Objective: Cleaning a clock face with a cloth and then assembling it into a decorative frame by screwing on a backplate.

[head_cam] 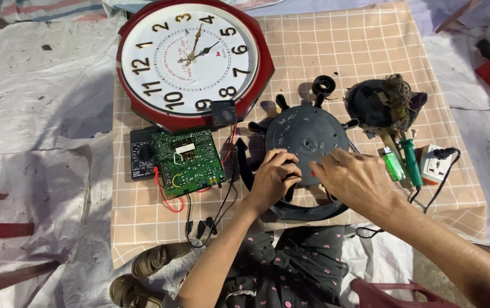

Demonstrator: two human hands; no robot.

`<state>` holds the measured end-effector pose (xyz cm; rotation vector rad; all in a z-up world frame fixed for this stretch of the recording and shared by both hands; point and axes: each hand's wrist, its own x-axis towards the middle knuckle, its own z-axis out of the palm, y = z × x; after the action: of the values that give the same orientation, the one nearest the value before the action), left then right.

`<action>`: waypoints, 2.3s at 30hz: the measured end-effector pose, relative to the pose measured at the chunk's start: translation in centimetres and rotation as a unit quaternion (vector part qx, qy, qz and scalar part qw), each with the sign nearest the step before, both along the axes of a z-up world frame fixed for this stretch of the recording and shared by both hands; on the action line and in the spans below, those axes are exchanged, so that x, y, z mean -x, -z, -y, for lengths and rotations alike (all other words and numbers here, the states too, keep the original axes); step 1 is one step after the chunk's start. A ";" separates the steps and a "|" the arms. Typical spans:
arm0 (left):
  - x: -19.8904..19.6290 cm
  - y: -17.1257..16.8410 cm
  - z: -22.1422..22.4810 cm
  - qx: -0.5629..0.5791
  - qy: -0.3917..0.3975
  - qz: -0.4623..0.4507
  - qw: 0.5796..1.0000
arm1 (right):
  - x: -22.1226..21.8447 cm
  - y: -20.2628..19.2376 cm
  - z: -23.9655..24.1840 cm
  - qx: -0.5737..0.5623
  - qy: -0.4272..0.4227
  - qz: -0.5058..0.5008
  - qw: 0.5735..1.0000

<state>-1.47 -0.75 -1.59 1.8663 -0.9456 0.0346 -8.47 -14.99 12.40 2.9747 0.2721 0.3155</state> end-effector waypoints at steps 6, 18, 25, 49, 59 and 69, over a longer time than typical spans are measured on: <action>-0.4 0.4 0.3 -0.013 0.004 0.027 1.000 | -0.1 -2.7 1.1 -0.036 -0.092 0.006 0.995; -0.4 0.3 0.2 -0.032 -0.002 0.042 0.999 | -1.4 -1.6 0.7 0.033 -0.206 0.032 0.978; -0.7 0.0 0.2 -0.031 0.005 0.037 0.999 | -1.6 -2.1 0.5 0.015 -0.123 0.013 0.992; -0.8 -3.1 -0.3 -0.029 0.019 0.037 0.999 | -1.5 -2.6 1.9 -0.025 -0.232 -0.092 0.968; -0.9 -3.2 -0.3 -0.044 0.032 0.006 0.998 | -1.6 -0.9 0.6 0.013 -0.153 0.005 0.988; -0.3 -7.9 -0.4 0.024 0.083 -0.043 0.995 | -2.0 -0.7 -0.5 0.072 -0.105 0.092 0.988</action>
<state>-1.17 -0.34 6.31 1.7253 -1.0272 -0.1218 -6.47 -14.48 13.11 2.7545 0.5619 0.5642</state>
